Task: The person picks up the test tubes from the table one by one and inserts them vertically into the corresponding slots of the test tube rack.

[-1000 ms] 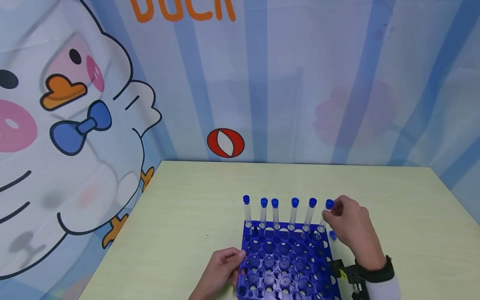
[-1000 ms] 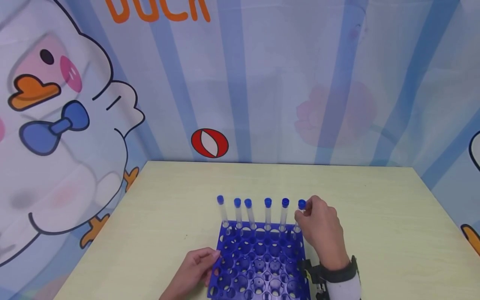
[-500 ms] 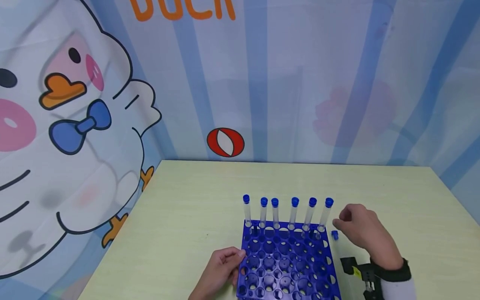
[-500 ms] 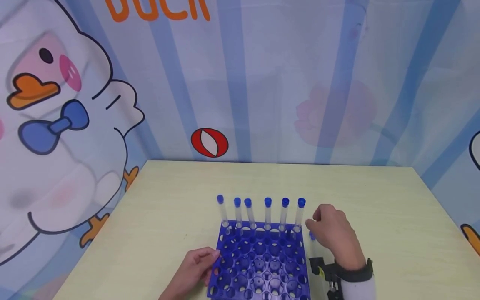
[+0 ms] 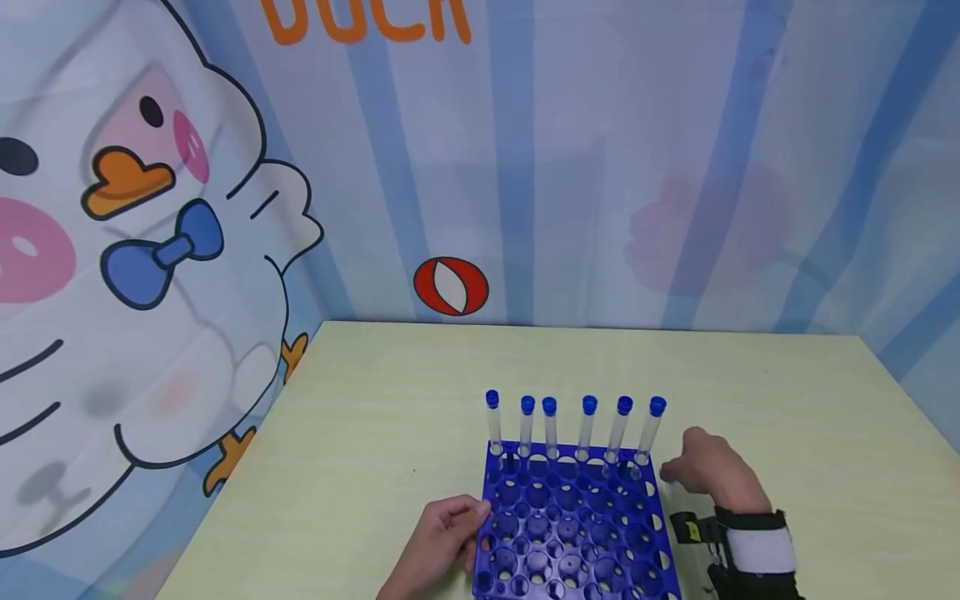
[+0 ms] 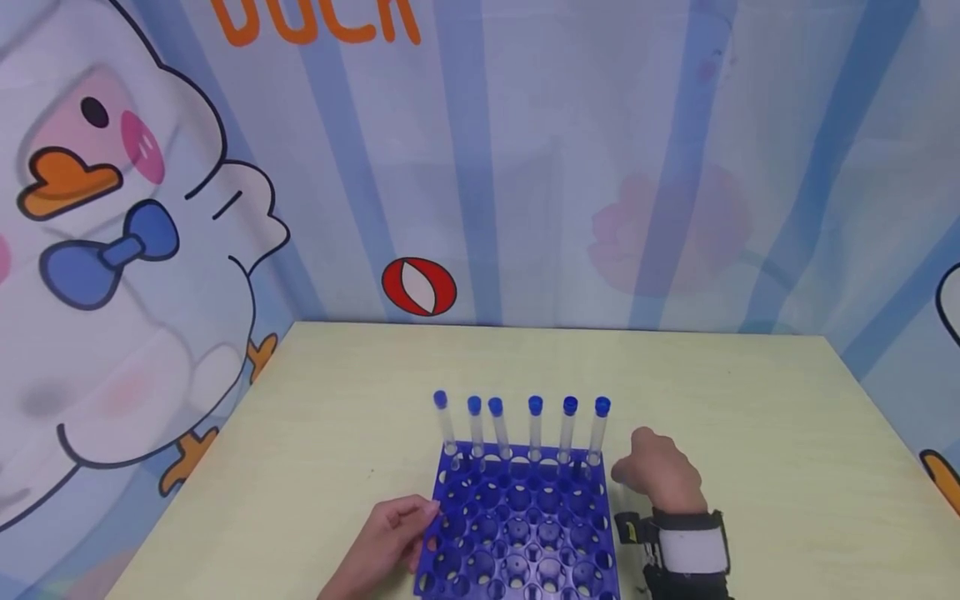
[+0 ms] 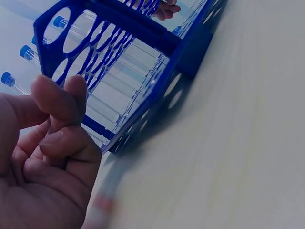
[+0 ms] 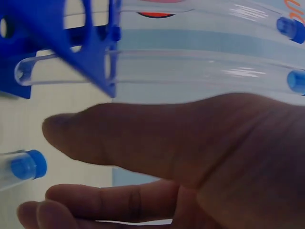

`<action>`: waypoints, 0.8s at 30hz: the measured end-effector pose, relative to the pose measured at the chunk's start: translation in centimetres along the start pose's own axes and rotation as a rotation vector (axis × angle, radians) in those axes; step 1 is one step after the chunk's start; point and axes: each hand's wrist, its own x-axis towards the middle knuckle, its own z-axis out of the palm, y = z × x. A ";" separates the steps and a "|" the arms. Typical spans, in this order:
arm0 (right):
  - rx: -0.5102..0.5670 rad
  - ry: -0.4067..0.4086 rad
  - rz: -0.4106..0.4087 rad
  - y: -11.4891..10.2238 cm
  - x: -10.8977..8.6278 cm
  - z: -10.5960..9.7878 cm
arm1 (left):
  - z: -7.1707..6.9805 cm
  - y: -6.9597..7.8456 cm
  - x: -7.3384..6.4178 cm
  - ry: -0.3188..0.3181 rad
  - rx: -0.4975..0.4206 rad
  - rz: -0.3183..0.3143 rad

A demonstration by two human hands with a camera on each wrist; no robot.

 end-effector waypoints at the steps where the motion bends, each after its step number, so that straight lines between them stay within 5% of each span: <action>1: -0.003 -0.010 0.004 0.1 0.1 0.1 | 0.0 0.0 0.0 0.000 0.000 0.002; 14: -0.029 -0.069 0.071 0.9 1.5 1.6 | -0.1 0.1 0.0 0.004 -0.003 -0.007; 24: -0.004 -0.050 0.040 1.0 1.2 0.9 | -0.1 0.1 0.0 0.005 0.001 -0.009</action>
